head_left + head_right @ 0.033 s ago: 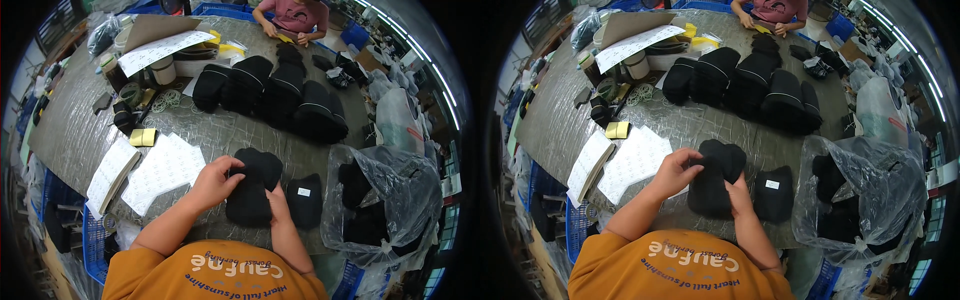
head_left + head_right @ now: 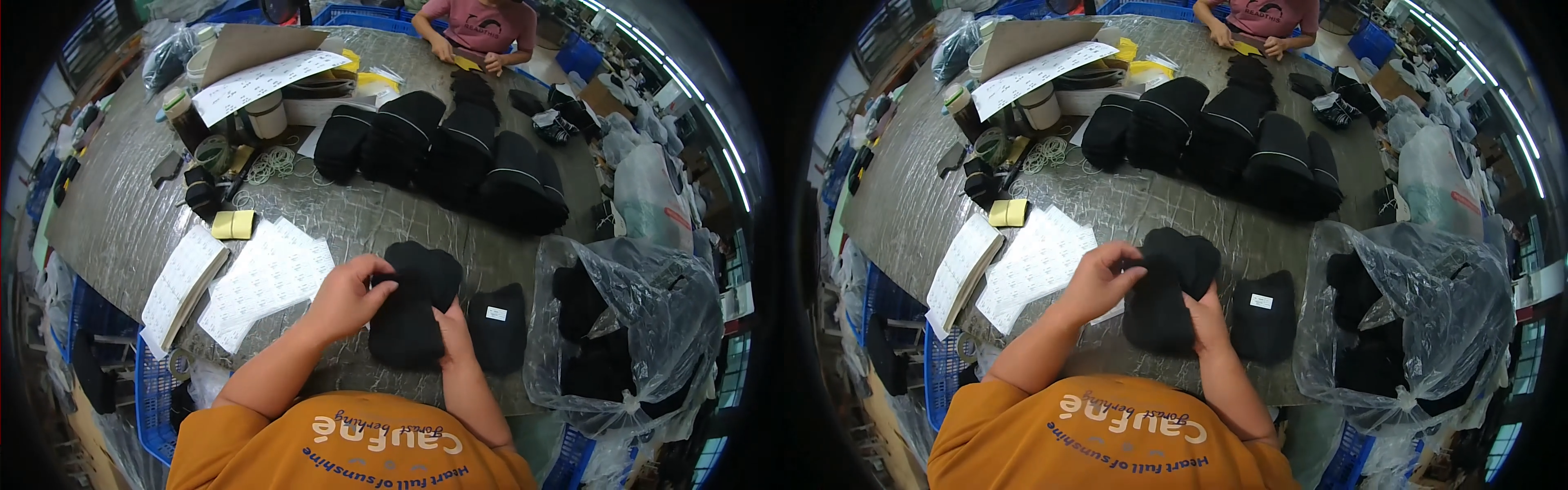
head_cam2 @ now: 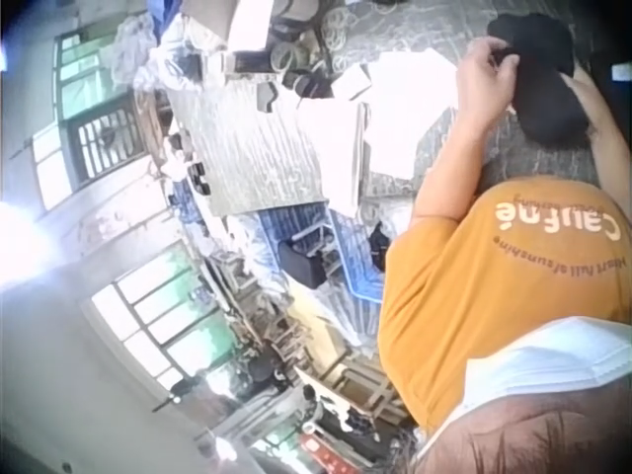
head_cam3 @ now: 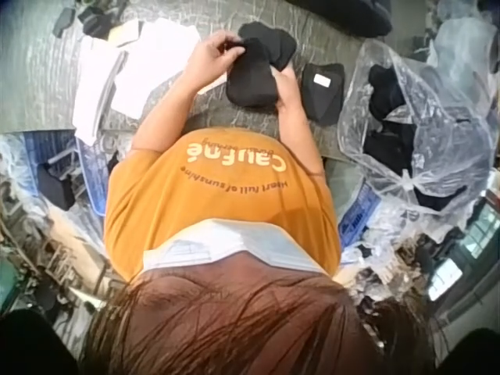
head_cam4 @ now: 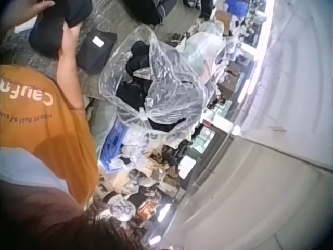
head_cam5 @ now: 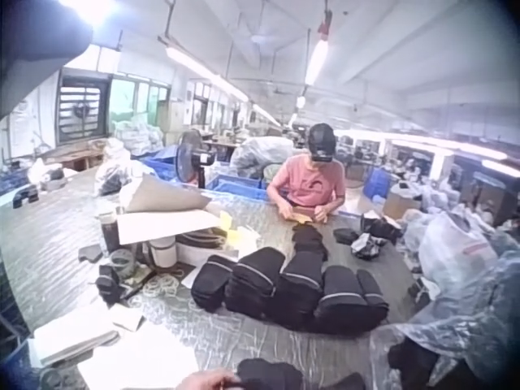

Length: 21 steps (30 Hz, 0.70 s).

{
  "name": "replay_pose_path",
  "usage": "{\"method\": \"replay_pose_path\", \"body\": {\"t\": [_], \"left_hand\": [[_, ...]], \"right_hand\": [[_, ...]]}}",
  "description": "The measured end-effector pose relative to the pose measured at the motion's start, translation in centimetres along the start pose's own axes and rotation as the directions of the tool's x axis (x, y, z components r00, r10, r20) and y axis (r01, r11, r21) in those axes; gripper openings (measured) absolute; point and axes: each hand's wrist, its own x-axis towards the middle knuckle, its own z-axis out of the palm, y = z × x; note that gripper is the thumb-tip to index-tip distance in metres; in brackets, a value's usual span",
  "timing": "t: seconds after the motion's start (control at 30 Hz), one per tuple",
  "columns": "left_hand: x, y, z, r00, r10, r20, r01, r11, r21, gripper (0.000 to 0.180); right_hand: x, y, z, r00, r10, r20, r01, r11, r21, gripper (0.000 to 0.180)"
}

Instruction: Apply size or brand labels to shoe components.

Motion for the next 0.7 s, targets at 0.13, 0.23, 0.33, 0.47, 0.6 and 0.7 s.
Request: {"method": "replay_pose_path", "body": {"t": [0.13, 0.23, 0.33, 0.47, 0.6, 0.7], "left_hand": [[0.2, 1.0, -2.6, 0.898, -0.424, -0.12, 0.193, 0.623, -0.758, 0.012], [-1.1, 1.4, -2.1, 0.876, 0.239, -0.42, -0.303, 0.949, -0.091, 0.021], [-1.4, 3.3, -1.8, 0.804, 0.572, 0.162, -0.589, 0.731, 0.344, 0.021], [-1.9, 3.2, -0.3, 0.781, 0.454, 0.43, -0.615, 0.682, 0.396, 0.017], [-2.3, 4.3, -0.1, 0.804, 0.315, 0.504, -0.564, 0.672, 0.479, 0.015], [-1.9, 4.7, 0.3, 0.81, 0.303, 0.503, -0.552, 0.683, 0.478, 0.016]], "right_hand": [[-0.3, -0.6, 0.3, 0.991, -0.031, -0.129, 0.044, 0.994, 0.098, 0.065], [-0.1, -0.6, 0.7, 0.98, -0.045, -0.193, 0.064, 0.994, 0.094, 0.065], [0.0, -0.4, 0.8, 0.988, -0.019, -0.156, 0.033, 0.996, 0.086, 0.06], [0.2, 0.9, -0.4, 0.996, 0.0, -0.088, 0.012, 0.99, 0.14, 0.049], [-0.4, 0.9, -0.5, 0.994, -0.021, 0.107, -0.023, 0.918, 0.397, 0.052], [-0.7, 1.3, -0.9, 0.984, -0.099, 0.15, 0.033, 0.919, 0.394, 0.053]]}}
